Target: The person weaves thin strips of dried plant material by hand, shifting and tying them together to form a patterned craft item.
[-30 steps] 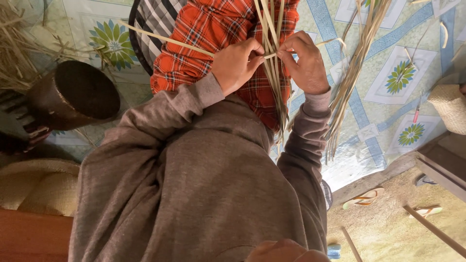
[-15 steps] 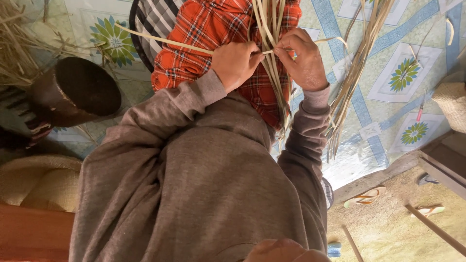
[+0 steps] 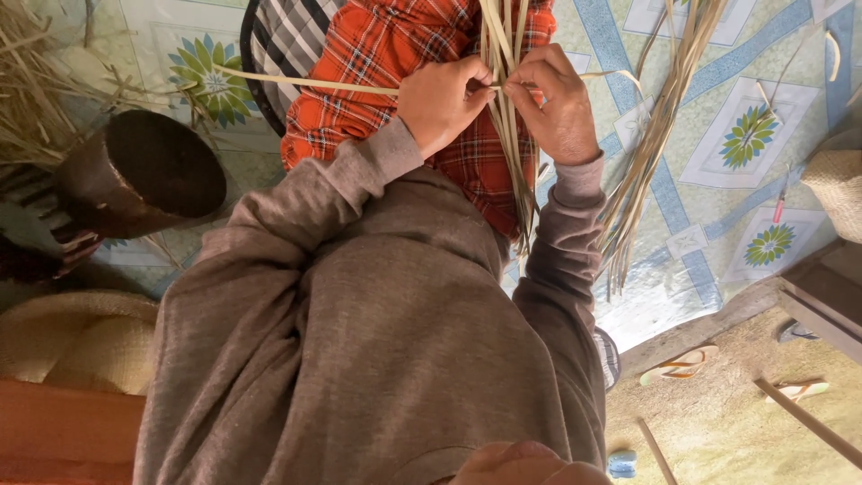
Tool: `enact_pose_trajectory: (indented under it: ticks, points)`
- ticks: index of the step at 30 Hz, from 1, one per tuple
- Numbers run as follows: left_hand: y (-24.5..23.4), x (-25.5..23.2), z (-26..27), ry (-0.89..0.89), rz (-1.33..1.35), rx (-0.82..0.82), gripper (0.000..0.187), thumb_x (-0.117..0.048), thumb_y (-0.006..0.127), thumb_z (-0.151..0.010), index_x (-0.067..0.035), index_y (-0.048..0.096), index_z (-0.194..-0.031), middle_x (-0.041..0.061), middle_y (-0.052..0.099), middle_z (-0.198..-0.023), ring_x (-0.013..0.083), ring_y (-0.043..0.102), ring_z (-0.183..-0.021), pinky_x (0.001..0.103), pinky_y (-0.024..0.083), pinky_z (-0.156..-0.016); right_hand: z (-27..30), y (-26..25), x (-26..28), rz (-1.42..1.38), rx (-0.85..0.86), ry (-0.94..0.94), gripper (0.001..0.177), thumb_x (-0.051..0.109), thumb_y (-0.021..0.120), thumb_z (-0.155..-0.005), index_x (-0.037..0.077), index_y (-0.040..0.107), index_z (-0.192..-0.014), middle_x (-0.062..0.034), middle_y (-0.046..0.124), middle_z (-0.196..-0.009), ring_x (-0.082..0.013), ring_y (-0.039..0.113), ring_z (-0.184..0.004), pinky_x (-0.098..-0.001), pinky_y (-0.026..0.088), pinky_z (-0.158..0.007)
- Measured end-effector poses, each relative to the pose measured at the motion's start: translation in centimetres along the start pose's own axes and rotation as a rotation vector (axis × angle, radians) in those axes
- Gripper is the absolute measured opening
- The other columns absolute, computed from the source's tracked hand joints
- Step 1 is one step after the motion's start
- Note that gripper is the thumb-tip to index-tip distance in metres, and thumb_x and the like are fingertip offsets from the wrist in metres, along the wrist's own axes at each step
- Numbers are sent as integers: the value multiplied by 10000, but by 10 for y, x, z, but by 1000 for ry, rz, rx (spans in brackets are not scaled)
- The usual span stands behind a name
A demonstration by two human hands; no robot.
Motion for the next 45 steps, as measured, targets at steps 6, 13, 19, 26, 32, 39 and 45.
enact_pose_trajectory:
  ticks: [6,13,19,26,32,39,45]
  points:
    - [1,4,-2,-37,56,60,75,-194,742,-877,-123,760,-897,-37,736,-673,99,550,-387,252,424,-363,-1,0,2,68,-26,-25,101,-144,725,-926,-85,647,-955,-121,546,-1042,-227,570,-862,-314,531,-787]
    - [-1,4,-2,-85,111,77,98,-217,749,-875,-134,771,-922,-38,735,-660,99,568,-401,260,428,-369,-1,-1,0,62,-18,0,90,-130,722,-946,-86,649,-974,-120,544,-1043,-227,574,-861,-315,532,-792]
    - [1,3,-2,-32,105,13,88,-233,753,-874,-146,761,-885,-46,742,-667,96,651,-464,238,444,-388,-3,-2,1,140,-46,-40,92,-118,739,-932,-74,663,-956,-121,559,-1006,-221,558,-817,-312,503,-737]
    - [5,4,0,24,12,-32,99,-258,751,-881,-166,756,-845,-49,672,-543,93,562,-366,242,379,-325,1,-8,1,223,-40,-1,67,-31,770,-950,-13,705,-956,-72,579,-1007,-226,526,-880,-331,450,-832]
    - [15,17,0,44,-28,5,105,-230,733,-907,-132,750,-874,-60,631,-563,86,444,-357,238,345,-332,21,-33,-95,482,-133,-83,153,30,883,-975,108,764,-920,16,676,-808,-142,506,-739,-302,366,-907]
    - [1,8,0,24,-9,-1,94,-203,721,-908,-115,741,-882,-30,625,-564,138,490,-382,297,402,-374,20,-69,-97,732,-210,16,184,99,946,-885,149,772,-917,6,568,-944,-193,522,-937,-368,341,-988]
    - [-13,-4,1,23,26,-95,66,-200,738,-875,-137,745,-856,-40,705,-665,146,579,-456,305,440,-417,-5,-23,-20,179,-195,-113,165,-69,880,-925,57,774,-920,-68,702,-862,-197,549,-842,-341,421,-893]
Point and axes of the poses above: each hand's wrist, its own z-axis away from the middle knuckle, its own y-axis out of the palm, x = y × z, the point moved 8 cm from there along -z, towards the middle knuckle
